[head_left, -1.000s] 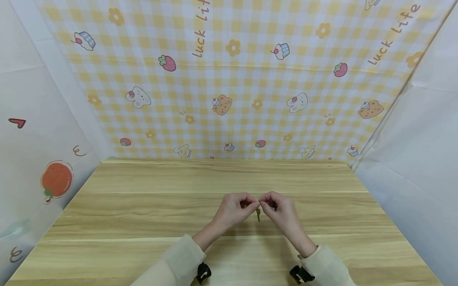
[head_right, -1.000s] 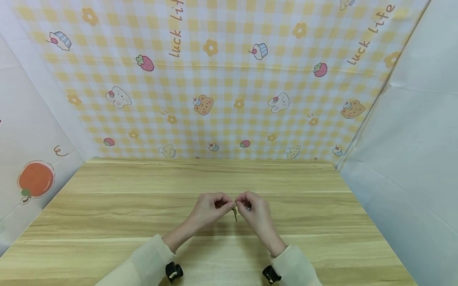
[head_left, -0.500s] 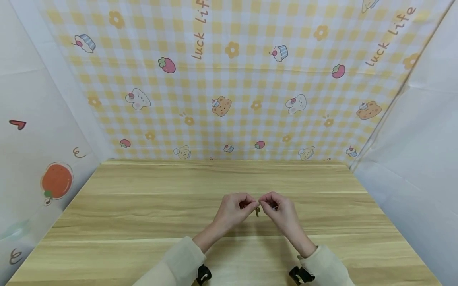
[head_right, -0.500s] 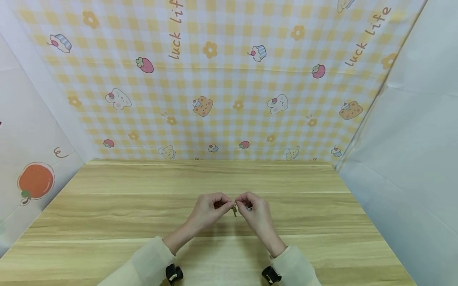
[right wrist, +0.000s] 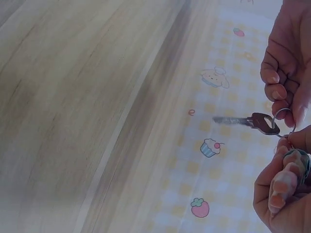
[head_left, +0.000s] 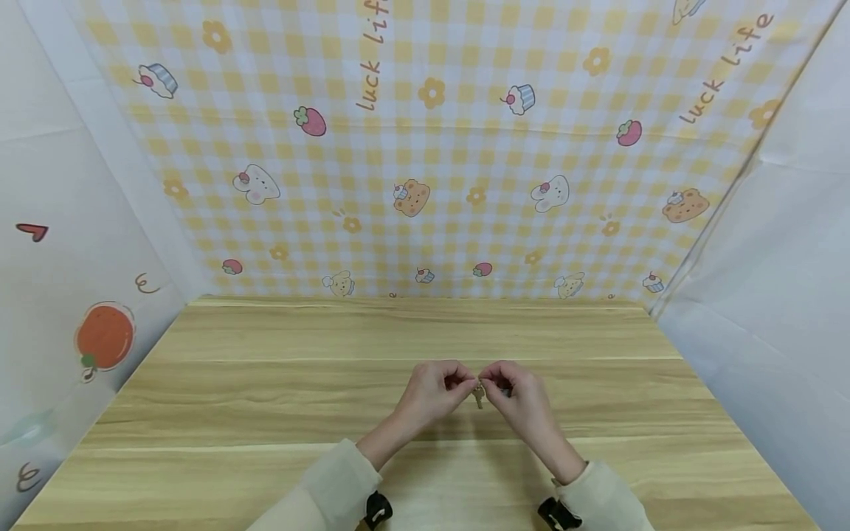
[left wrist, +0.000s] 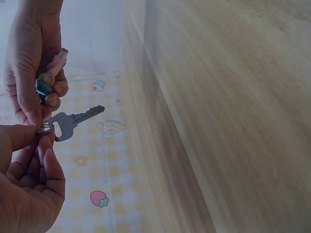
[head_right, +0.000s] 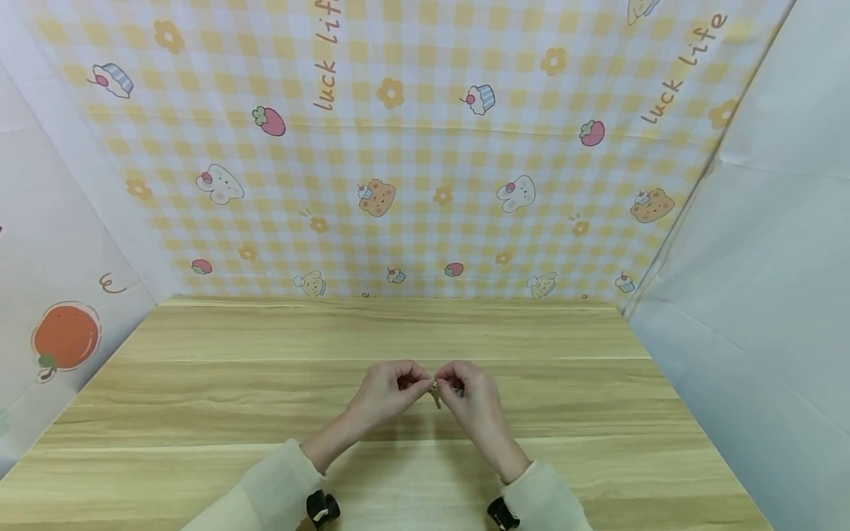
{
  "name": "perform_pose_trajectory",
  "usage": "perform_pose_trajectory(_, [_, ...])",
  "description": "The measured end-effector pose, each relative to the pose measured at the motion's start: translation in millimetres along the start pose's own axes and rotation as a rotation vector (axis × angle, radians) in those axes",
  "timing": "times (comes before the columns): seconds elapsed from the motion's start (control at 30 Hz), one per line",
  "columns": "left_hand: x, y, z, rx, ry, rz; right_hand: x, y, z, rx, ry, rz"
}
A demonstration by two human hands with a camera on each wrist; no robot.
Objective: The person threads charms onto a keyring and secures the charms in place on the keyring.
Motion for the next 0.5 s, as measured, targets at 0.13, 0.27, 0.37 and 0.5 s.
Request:
perform_pose_trajectory(0.13, [1.9, -0.5, -0.4, -0.018, -0.025, -0.015, -2.0, 0.7, -0.1, 0.017, -0.064, 0.037])
perform_pose_trajectory(0.27, [3.7, -0.7, -1.0, -0.023, -0.029, -0.033, -3.1, 0.9, -0.1, 0.028, -0.086, 0.049])
perform_pose_trajectory(0.37, [5.0, -0.7, -1.9, 0.0, 0.005, -0.045, -2.8, 0.8, 0.0, 0.042, -0.082, 0.035])
perform_pose_trajectory(0.5, [6.2, -0.7, -2.0, 0.041, 0.063, -0.051, -1.2, 0.3, 0.2, 0.058, -0.057, -0.002])
Point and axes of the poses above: each hand's wrist, its own z-axis towards the middle knuckle, its own y-axis out of the back of the hand, x = y × z, the point moved 3 cm from there along z, towards the middle knuckle, and after that the axes turned 1 degree about -y, right-handed, at the moved point
